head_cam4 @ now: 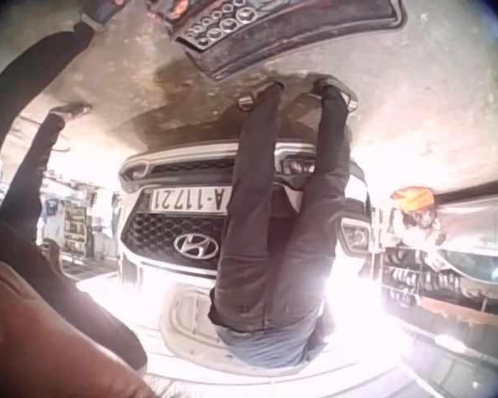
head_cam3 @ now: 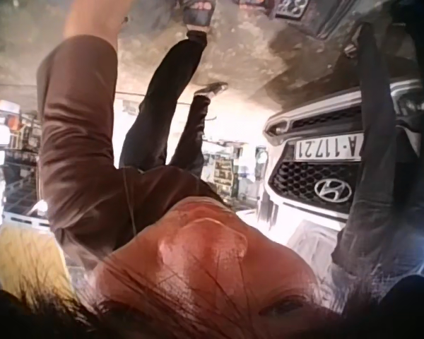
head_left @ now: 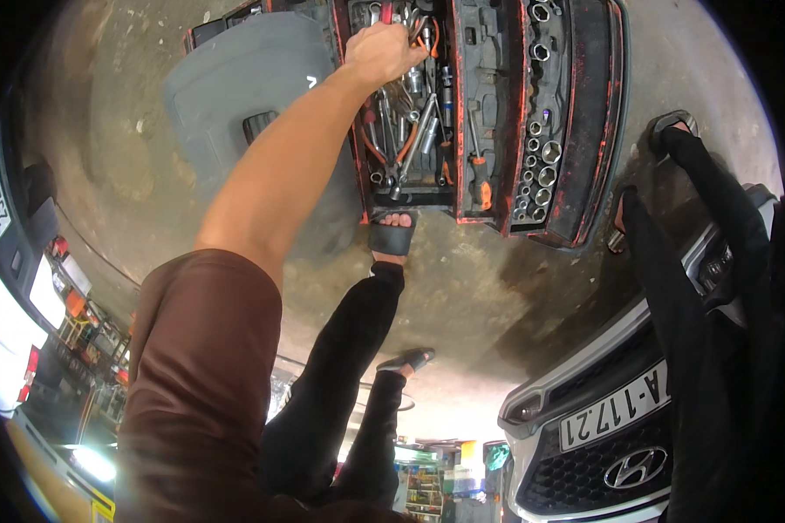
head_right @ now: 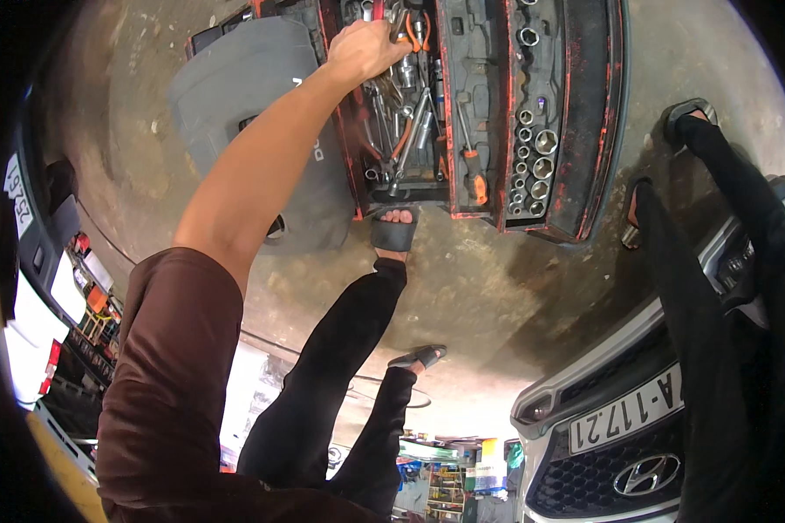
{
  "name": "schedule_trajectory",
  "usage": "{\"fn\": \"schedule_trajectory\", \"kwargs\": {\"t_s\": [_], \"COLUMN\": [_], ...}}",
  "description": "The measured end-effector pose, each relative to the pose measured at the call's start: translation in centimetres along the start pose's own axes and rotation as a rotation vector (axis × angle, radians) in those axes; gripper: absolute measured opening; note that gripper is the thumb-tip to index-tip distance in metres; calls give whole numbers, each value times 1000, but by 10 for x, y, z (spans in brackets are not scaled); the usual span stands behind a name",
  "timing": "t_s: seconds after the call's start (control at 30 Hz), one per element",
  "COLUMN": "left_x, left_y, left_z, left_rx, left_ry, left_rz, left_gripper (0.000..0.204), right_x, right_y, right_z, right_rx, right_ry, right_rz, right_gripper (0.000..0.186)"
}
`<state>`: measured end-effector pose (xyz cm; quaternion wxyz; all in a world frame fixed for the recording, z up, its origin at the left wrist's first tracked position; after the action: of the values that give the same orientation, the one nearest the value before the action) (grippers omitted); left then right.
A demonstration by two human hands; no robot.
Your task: The person works on a car engine by using tools from a toolbox to remove and replace components under the hood. The person uses a screwdriver to loosen screws, handles a large engine cover, and removes the air filter housing.
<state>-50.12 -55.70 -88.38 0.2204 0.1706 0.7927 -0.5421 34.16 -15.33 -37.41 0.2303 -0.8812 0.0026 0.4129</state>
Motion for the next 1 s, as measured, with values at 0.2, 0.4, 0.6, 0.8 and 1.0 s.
{"fn": "schedule_trajectory", "kwargs": {"t_s": [0.2,0.4,0.6,0.8,1.0], "left_x": [-8,-5,-4,-30,-103], "left_y": [-6,-28,-32,4,29], "left_z": [12,15,-6,12,54], "left_rx": [-75,-244,-474,129,822], "left_ry": [-49,33,19,200,603], "left_rz": [-67,-227,8,265,196], "left_gripper": [39,28,31,46,42], "right_x": [-4,-8,-14,-17,-20], "right_y": [-13,-20,-24,-25,-21], "right_z": [-16,-35,-47,-55,-75], "right_rx": [-8,-6,2,9,42], "right_ry": [3,10,18,15,12], "right_rz": [11,15,16,32,48], "right_gripper": [35,35,35,35,35]}}
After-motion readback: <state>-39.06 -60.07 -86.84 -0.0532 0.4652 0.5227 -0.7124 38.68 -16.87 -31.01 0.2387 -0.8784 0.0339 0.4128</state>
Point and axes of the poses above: each hand's wrist, its own x-axis towards the middle knuckle, its own y-axis out of the palm, z = x × y, the point moved 1 cm from there along x, towards the middle knuckle, and after that the axes turned 2 degrees about y, right-handed, at the moved point
